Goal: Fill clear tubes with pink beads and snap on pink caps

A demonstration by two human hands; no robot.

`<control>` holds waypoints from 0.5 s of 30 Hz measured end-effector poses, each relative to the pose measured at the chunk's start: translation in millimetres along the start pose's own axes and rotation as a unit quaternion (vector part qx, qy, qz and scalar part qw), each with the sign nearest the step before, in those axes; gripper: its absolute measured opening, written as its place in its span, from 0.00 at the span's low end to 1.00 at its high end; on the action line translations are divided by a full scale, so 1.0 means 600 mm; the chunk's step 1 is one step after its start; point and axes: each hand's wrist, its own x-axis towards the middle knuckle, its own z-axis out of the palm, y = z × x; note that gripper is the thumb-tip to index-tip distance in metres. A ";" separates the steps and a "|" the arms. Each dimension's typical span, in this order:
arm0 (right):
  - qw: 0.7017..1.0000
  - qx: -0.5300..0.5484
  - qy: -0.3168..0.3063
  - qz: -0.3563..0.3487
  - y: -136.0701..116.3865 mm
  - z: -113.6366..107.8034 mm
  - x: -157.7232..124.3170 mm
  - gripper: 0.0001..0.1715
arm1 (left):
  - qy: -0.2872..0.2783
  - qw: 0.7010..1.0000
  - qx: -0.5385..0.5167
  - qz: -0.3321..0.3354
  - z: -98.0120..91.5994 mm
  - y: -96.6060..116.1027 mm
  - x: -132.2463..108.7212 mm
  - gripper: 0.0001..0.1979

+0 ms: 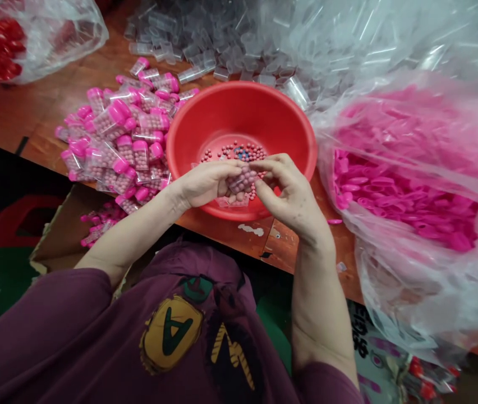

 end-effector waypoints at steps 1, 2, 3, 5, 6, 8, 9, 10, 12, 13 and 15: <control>1.000 -0.006 0.001 0.010 -0.002 0.000 0.001 0.15 | 0.013 1.000 -0.001 0.001 0.000 -0.001 0.001 0.11; 1.000 -0.005 0.000 0.019 -0.003 0.000 0.002 0.14 | 0.027 1.000 0.000 0.000 0.000 -0.001 0.003 0.12; 1.000 0.002 -0.003 0.028 -0.001 0.000 0.003 0.14 | 0.035 0.999 -0.001 -0.003 0.001 -0.001 0.004 0.12; 0.999 0.031 -0.013 0.043 0.005 0.004 0.005 0.15 | 0.041 0.999 -0.016 -0.008 0.002 0.000 0.007 0.15; 0.998 0.048 -0.015 0.048 0.009 0.006 0.005 0.16 | 0.046 0.998 -0.028 -0.013 0.003 0.001 0.009 0.18; 0.995 0.080 -0.004 0.056 0.019 0.009 0.005 0.16 | 0.060 0.996 -0.053 -0.027 0.002 0.004 0.011 0.24; 0.994 0.088 0.013 0.058 0.025 0.008 0.003 0.16 | 0.069 0.995 -0.059 -0.035 0.001 0.006 0.011 0.25; 0.994 0.087 0.040 0.058 0.032 0.006 0.001 0.16 | 0.076 0.995 -0.058 -0.041 -0.001 0.007 0.011 0.26; 0.990 0.058 0.118 0.045 0.051 -0.008 -0.008 0.17 | 0.078 0.995 -0.038 -0.043 -0.004 0.008 0.010 0.25; 0.985 0.040 0.164 0.036 0.064 -0.020 -0.015 0.18 | 0.079 0.996 -0.025 -0.035 -0.004 0.006 0.008 0.24; 0.967 0.008 0.253 0.030 0.096 -0.051 -0.037 0.15 | 0.083 0.997 -0.004 -0.009 -0.002 -0.001 0.002 0.19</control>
